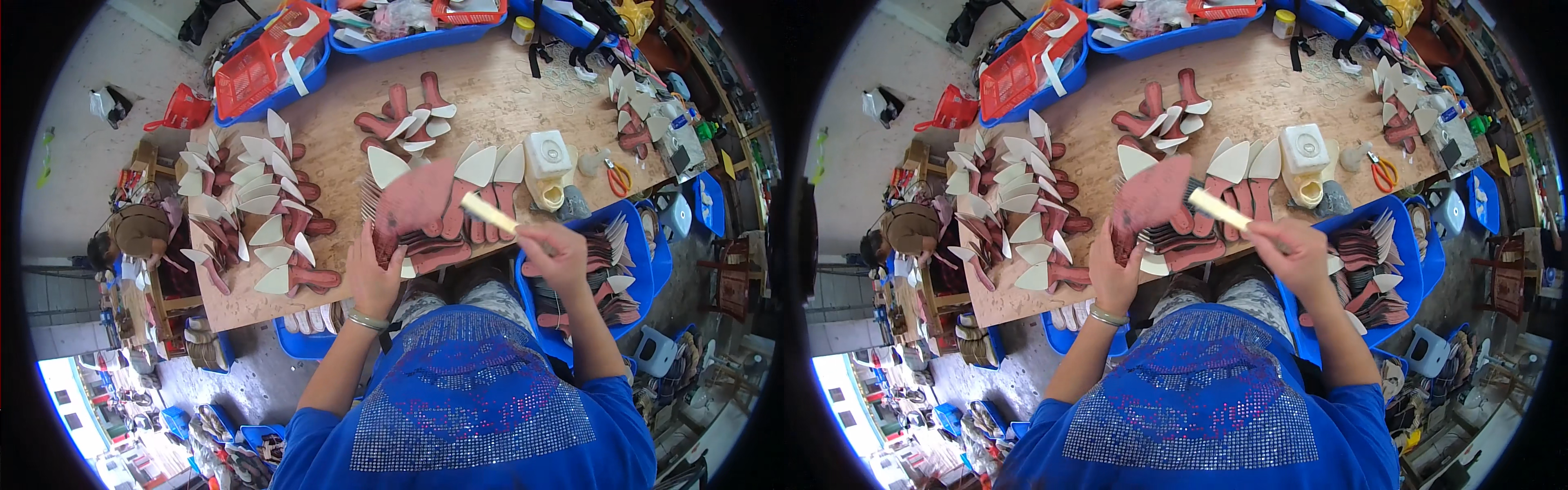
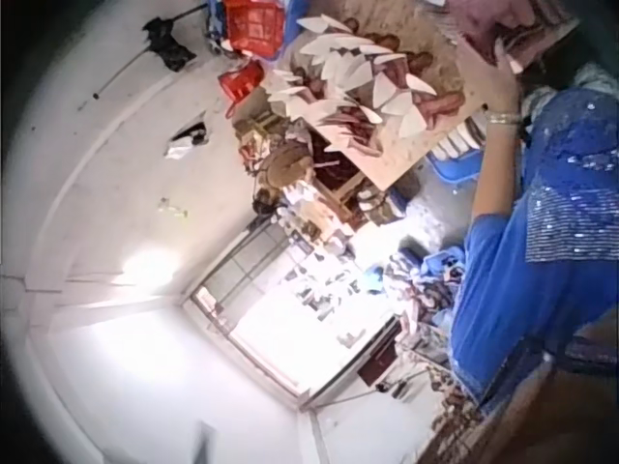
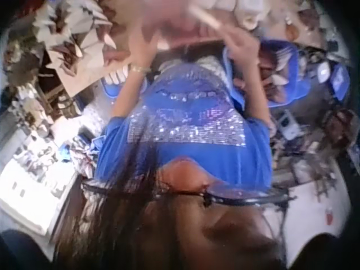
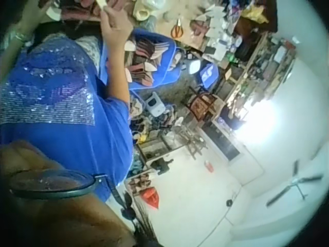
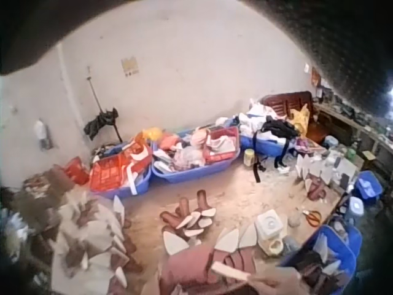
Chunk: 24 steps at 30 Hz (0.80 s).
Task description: The person repeatedly picks up a red shoe sole and a white shoe upper, applies glue to the sole using a brush, and then presses the upper onto the sole. The person handles the shoe parts one at a time, dipping the brush into a glue container and applying the adhesive to the contact surface before assembly.
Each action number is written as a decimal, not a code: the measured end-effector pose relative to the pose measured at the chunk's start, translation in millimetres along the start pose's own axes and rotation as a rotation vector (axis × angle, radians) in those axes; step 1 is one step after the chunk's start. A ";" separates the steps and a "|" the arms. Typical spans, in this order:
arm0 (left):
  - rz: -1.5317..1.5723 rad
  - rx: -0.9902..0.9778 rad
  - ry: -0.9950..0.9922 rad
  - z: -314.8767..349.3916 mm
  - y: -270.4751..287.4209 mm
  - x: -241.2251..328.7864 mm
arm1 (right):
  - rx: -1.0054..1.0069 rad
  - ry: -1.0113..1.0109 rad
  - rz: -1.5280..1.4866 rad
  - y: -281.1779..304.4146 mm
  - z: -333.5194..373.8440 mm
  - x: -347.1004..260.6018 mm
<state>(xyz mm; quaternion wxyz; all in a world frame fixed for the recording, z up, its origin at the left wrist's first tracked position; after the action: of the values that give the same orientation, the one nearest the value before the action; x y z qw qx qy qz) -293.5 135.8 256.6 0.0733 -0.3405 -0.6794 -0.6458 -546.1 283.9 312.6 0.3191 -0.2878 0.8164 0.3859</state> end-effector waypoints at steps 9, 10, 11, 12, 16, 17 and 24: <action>0.073 0.071 -0.036 -0.2 0.9 0.9 | -0.085 0.191 0.161 -26.3 -6.5 -28.9; 0.082 0.067 -0.035 -0.7 0.7 1.5 | -0.102 0.221 0.185 -29.7 -4.5 -28.8; 0.092 0.063 -0.035 -1.2 0.5 2.2 | -0.087 0.224 0.210 -30.9 -4.4 -26.9; 0.100 0.045 -0.035 -1.1 -0.2 2.4 | -0.073 0.227 0.233 -33.0 -5.4 -24.6; 0.169 -0.007 -0.037 1.8 -1.5 -0.8 | 0.007 0.165 0.310 -21.7 -19.9 2.8; 0.198 -0.016 -0.039 2.4 -1.6 -1.2 | 0.033 0.144 0.328 -16.8 -23.7 15.4; 0.113 0.034 -0.072 0.5 -1.5 3.7 | 0.129 0.145 0.342 0.4 -47.1 26.1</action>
<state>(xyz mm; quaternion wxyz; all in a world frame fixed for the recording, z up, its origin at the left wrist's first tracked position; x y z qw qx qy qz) -296.9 137.8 257.3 0.0911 -0.4001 -0.6722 -0.6163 -576.9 239.9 316.8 0.2071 -0.1510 0.8972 0.3596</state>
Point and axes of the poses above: each hand's wrist, its own z-axis away from the middle knuckle, its own y-axis out of the back of the hand, x = y × z, the point moved 8 cm from there along -z, towards the middle knuckle, and after that the axes turned 12 degrees about y, right-handed, at the moved point
